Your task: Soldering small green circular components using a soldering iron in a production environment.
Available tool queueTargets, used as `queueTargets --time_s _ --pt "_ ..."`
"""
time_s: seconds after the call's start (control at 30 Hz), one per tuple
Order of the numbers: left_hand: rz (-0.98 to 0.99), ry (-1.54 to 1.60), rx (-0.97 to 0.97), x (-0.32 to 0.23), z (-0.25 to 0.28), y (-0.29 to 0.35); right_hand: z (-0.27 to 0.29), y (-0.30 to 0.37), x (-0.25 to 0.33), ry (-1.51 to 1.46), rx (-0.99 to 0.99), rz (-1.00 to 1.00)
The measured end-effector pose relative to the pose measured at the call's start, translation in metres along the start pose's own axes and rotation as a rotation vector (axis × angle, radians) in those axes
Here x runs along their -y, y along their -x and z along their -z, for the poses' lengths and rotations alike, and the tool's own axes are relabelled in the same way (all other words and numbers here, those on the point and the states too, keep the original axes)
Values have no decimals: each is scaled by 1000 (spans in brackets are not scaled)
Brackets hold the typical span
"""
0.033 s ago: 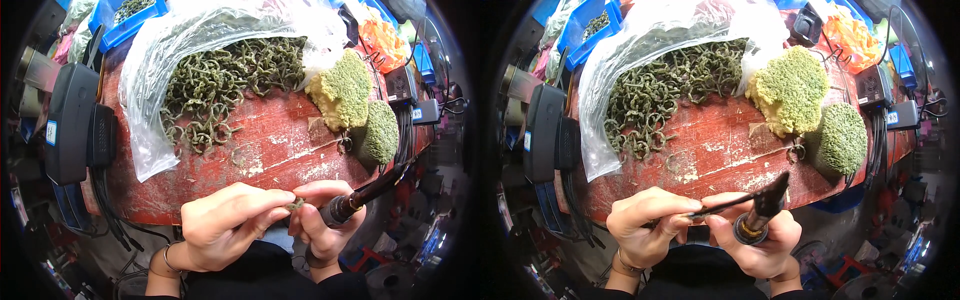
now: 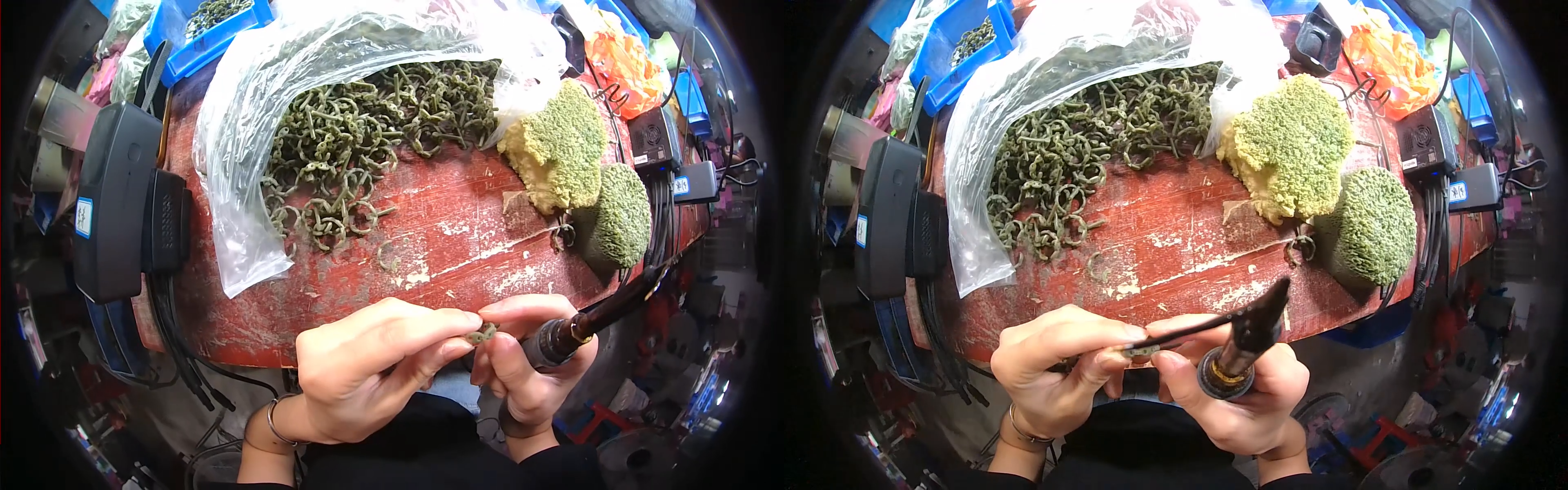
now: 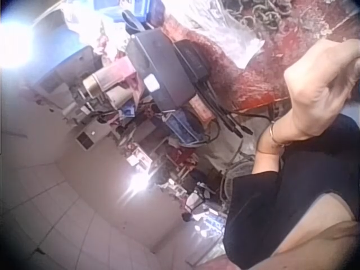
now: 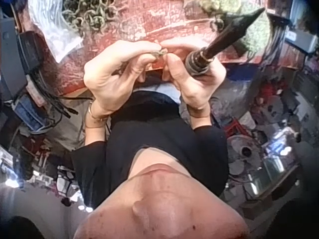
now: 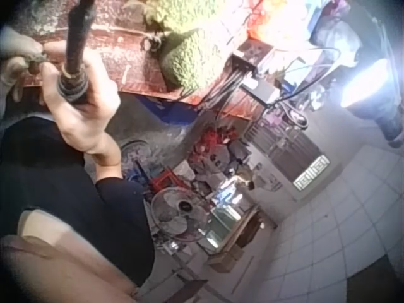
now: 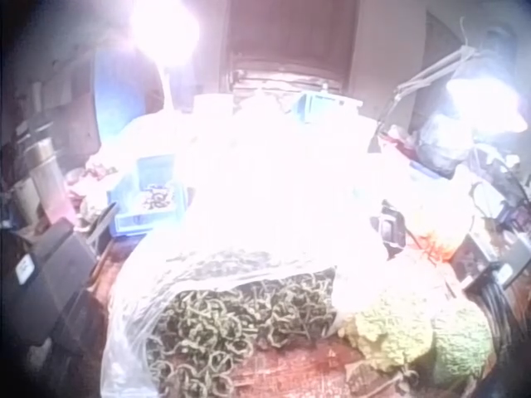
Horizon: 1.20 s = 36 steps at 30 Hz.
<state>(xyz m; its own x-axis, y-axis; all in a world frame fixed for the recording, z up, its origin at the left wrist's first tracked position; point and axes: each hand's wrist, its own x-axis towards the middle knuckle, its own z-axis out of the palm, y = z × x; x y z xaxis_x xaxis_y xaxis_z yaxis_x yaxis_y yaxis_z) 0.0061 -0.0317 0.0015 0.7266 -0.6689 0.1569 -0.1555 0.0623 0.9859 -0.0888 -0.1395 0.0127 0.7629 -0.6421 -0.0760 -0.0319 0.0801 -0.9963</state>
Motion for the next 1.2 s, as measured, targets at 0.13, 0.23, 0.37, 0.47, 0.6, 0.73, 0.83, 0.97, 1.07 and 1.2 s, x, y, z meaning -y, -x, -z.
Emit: queueTargets --time_s 0.13,0.23,0.37,0.47,0.6,0.73,0.83,0.97,1.07,1.2 --pt "12 -129 23 -1 1 -2 3 2 -1 47 -18 55" --pt "-82 -293 -41 -3 0 -3 11 4 3 125 37 -46" --pt "-137 -356 37 -7 4 -3 15 5 1 221 106 58" --pt "-197 -284 22 -3 2 -1 13 3 3 286 136 136" --pt "-34 -132 1 -3 2 -4 14 5 8 144 102 37" --pt "96 20 18 -11 2 -3 13 6 8 -109 49 -16" --pt "85 94 51 -8 4 0 9 4 3 -244 33 63" --pt "131 189 62 -6 4 0 3 4 5 -153 -68 -68" --pt "125 231 16 -5 -1 -1 2 4 4 -142 -32 -88" --pt "172 331 -6 -5 -3 -1 2 4 -1 -119 -28 15"
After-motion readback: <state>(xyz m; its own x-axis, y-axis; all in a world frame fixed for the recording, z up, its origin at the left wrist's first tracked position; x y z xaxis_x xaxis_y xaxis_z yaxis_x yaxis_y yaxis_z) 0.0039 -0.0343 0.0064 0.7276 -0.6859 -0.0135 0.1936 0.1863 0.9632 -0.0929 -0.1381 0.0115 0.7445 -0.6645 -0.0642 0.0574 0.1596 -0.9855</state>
